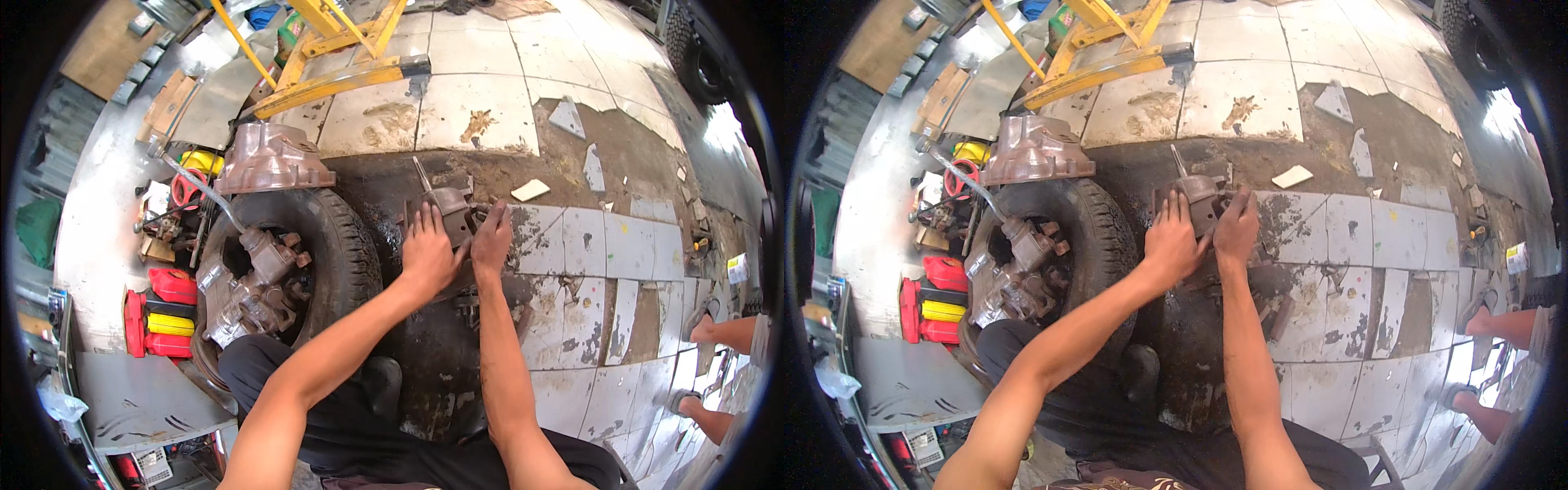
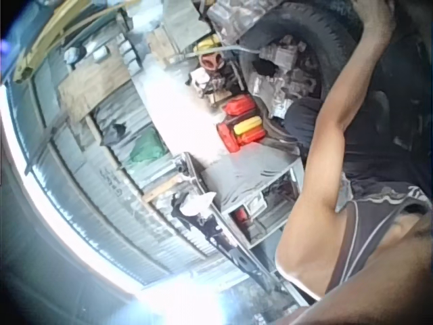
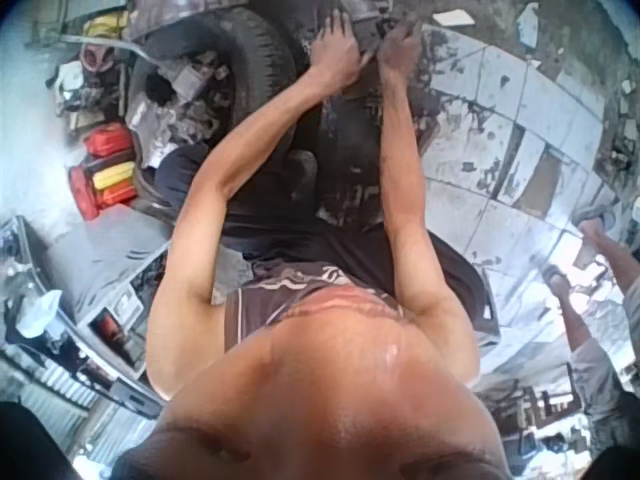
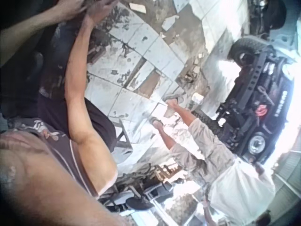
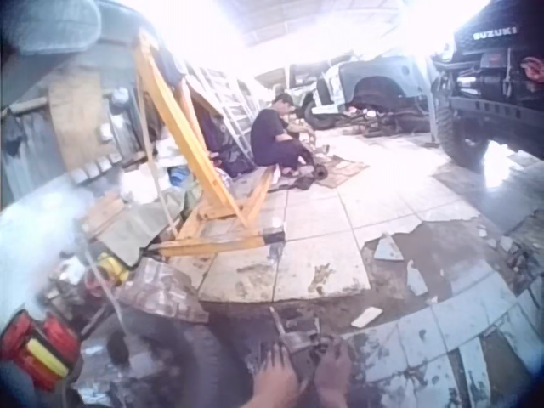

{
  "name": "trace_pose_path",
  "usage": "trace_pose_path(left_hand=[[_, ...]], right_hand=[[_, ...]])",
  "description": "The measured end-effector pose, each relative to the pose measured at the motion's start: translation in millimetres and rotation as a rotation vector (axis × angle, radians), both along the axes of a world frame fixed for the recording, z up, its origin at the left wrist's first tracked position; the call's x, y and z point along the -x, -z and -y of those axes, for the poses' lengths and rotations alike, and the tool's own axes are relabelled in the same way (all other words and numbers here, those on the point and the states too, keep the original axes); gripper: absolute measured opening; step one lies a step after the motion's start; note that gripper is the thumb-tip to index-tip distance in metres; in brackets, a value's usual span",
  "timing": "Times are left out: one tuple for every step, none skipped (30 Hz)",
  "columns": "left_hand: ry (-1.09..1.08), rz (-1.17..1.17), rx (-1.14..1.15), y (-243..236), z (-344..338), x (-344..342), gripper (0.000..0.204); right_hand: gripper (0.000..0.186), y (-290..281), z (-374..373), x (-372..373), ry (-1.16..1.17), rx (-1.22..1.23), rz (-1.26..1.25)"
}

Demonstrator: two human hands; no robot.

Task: The person sits on the floor and uses a metal file to smooth the surface of a heavy metal mechanical component. They repeatedly rub the file across the part, adjusting their grip and the angle of the component to work on different areas.

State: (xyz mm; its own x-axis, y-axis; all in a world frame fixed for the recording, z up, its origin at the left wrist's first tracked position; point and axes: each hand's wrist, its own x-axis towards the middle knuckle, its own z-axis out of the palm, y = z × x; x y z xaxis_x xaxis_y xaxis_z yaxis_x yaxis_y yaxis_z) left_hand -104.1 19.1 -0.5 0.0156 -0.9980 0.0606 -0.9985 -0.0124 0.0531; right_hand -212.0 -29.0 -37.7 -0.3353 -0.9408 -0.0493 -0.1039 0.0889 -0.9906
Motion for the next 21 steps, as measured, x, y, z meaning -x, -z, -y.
trace_pose_path(left_hand=[[0.041, 0.067, -0.034, 1, -12, 3, 0.091], [0.042, 0.035, -0.003, 2, -11, -4, 0.089], [-0.021, -0.030, -0.015, 2, 4, -15, 0.090], [-0.103, -0.089, -0.020, -5, 22, -29, 0.090], [-0.161, -0.164, -0.014, -8, 37, -27, 0.090], [-0.119, -0.169, 0.057, -5, 23, -22, 0.089], [-0.055, -0.108, 0.068, -4, 14, -11, 0.088], [0.017, -0.053, 0.063, 3, -4, 0, 0.087], [0.061, 0.017, 0.054, 7, -15, -4, 0.086], [0.057, -0.016, 0.075, 8, -14, -12, 0.086], [-0.028, -0.094, 0.062, 6, -2, -15, 0.086], [-0.121, -0.164, 0.053, -3, 17, -18, 0.086], [-0.212, -0.232, 0.043, -7, 25, -19, 0.086], [-0.139, -0.160, 0.128, 1, 16, -8, 0.083], [-0.054, -0.068, 0.178, 11, -1, 2, 0.077], [-0.005, -0.037, 0.158, 13, -16, 3, 0.077], [0.045, -0.007, 0.138, 14, -22, -1, 0.077], [-0.006, -0.062, 0.139, 14, -7, -9, 0.078], [-0.082, -0.114, 0.139, 7, 10, -22, 0.079], [-0.219, -0.233, 0.008, -9, 35, -20, 0.081], [-0.168, -0.164, 0.048, -3, 19, -17, 0.081]], right_hand=[[0.062, -5, -1, 5, -0.032, 0.001, 0.047], [0.062, -11, -8, 3, -0.077, -0.002, 0.101], [0.063, -17, -13, 0, -0.121, -0.005, 0.155], [0.060, -25, -19, -9, -0.105, -0.031, 0.054], [0.060, -24, -18, -9, -0.067, -0.019, 0.030], [0.060, -20, -19, -10, -0.029, -0.006, 0.005], [0.059, -16, -5, -6, 0.027, 0.027, -0.014], [0.060, -5, 3, 3, 0.049, 0.077, -0.008], [0.061, -8, 4, 2, -0.008, 0.051, 0.049], [0.062, -15, -1, -1, -0.061, 0.019, 0.105], [0.063, -16, -10, -2, -0.124, -0.021, 0.155], [0.062, -16, -20, -6, -0.119, -0.045, 0.145], [0.060, -15, -28, -8, -0.113, -0.070, 0.137], [0.059, -19, -16, -4, -0.090, -0.061, 0.128], [0.058, -23, -5, -1, -0.068, -0.053, 0.119], [0.057, -21, -8, -4, 0.009, 0.017, 0.056], [0.057, -21, -7, -3, -0.015, 0.002, 0.080], [0.057, -20, -5, -2, -0.039, -0.012, 0.104], [0.057, -22, -11, -7, -0.089, -0.030, 0.130], [0.057, -17, -15, -6, -0.077, -0.049, 0.140], [0.056, -10, -22, -6, -0.066, -0.069, 0.149]])
